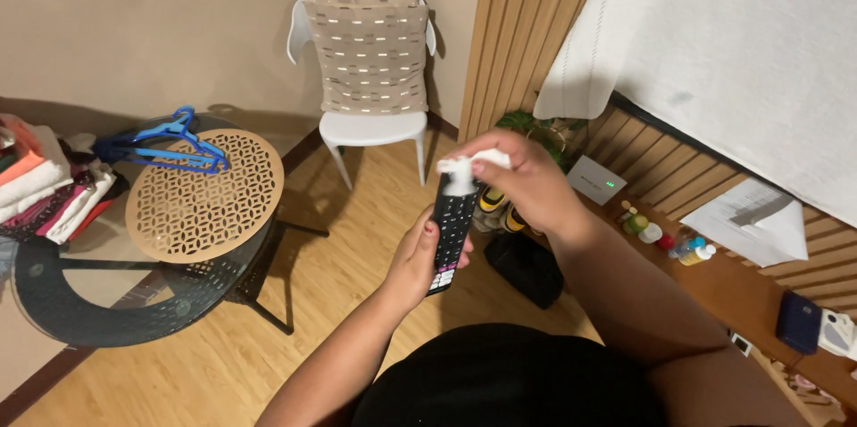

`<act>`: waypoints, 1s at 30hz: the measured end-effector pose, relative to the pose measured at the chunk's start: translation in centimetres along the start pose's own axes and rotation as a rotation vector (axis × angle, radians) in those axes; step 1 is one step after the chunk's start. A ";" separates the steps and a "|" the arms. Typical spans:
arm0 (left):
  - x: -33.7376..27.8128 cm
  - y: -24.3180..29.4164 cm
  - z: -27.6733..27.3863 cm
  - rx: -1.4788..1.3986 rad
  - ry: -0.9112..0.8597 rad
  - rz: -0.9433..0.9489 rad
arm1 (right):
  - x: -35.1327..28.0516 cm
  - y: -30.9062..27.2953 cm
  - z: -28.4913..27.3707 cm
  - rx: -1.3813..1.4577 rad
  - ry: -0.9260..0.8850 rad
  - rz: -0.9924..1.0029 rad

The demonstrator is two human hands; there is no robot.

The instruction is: The person cleans several small items on a wooden shelf using a white tissue. They wipe the surfaces of small bottles, a remote control, a smartphone, and a white electronic device, handling each object individually before placing it back on the shelf.

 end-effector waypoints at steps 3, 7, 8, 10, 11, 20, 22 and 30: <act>0.0 -0.3 -0.1 -0.035 0.004 -0.041 | 0.2 -1.4 0.6 0.432 0.037 0.052; 0.5 -1.8 0.4 -0.038 -0.013 -0.091 | 0.1 -2.0 0.8 0.133 -0.038 -0.128; 0.7 -2.5 0.4 -0.069 -0.016 -0.092 | 0.1 -1.5 0.9 0.101 -0.032 -0.140; 0.9 -3.2 0.6 -0.105 -0.001 -0.101 | -0.6 -0.2 0.4 0.196 0.065 -0.078; 1.1 -3.6 0.4 -0.142 0.027 -0.104 | -0.9 0.8 0.1 0.297 0.149 -0.022; 4.3 0.6 0.6 -0.629 0.509 -0.296 | -6.6 2.7 4.5 -0.180 0.236 -0.073; 5.2 0.4 1.5 -0.662 0.486 -0.266 | -8.7 4.3 4.4 -0.225 0.244 -0.039; 6.8 -7.8 6.2 -0.854 0.281 -0.426 | -14.1 4.5 4.4 -0.649 0.277 -0.199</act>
Point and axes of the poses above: each hand's wrist, its own x-axis towards the middle knuckle, its own z-axis out of the palm, y = z × x, the point moved 7 cm from there along x, towards the middle knuckle, and after that the axes turned 4 degrees about -z, right-handed, at the moved point
